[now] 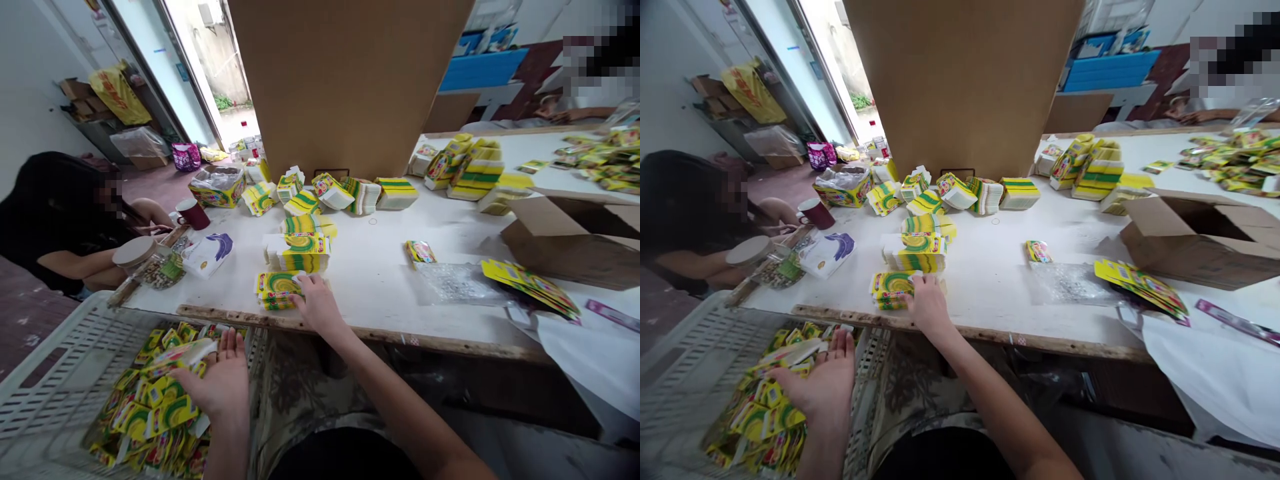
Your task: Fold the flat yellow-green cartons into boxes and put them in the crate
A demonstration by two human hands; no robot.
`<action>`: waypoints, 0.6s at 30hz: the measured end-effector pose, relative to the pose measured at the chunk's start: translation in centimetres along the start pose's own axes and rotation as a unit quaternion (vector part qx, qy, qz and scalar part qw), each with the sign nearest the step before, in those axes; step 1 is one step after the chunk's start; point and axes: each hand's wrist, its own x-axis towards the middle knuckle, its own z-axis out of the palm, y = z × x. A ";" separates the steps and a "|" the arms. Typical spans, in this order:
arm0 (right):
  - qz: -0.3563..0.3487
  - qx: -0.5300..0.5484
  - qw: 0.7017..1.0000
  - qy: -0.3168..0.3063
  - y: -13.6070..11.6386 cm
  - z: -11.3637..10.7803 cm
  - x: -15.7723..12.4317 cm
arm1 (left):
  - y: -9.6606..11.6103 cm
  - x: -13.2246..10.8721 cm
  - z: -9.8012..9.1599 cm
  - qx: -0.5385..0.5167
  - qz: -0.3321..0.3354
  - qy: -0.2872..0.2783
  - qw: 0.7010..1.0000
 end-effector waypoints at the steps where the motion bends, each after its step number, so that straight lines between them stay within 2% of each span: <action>1: 0.008 -0.007 1.000 0.002 0.3 0.6 0.5 | 0.1 0.2 -0.1 -0.012 -0.033 0.006 0.999; 3: 0.015 -0.021 1.000 0.005 0.7 1.5 1.2 | -0.1 0.0 -0.3 -0.013 -0.052 0.005 0.999; 6: 0.009 -0.016 1.000 0.004 0.9 1.9 1.4 | -1.4 -0.8 -0.1 0.006 -0.071 -0.026 0.997; 8: 0.000 0.004 1.000 -0.009 0.7 1.4 0.9 | -2.5 -1.4 0.3 0.023 -0.102 -0.061 0.993; 10: -0.012 0.033 0.999 -0.032 0.3 0.5 -0.1 | -3.4 -2.2 0.7 0.027 -0.122 -0.118 0.985; 13: -0.042 0.086 0.991 -0.094 -0.6 -1.1 -2.9 | -3.8 -3.4 1.3 0.003 -0.104 -0.184 0.978; 16: -0.038 0.219 0.954 -0.201 -1.7 -2.1 -6.1 | -3.3 -4.6 2.3 -0.027 -0.094 -0.194 0.976; 18: -0.004 0.316 0.918 -0.238 -2.4 -2.2 -7.7 | -2.8 -5.1 3.1 -0.052 -0.081 -0.187 0.978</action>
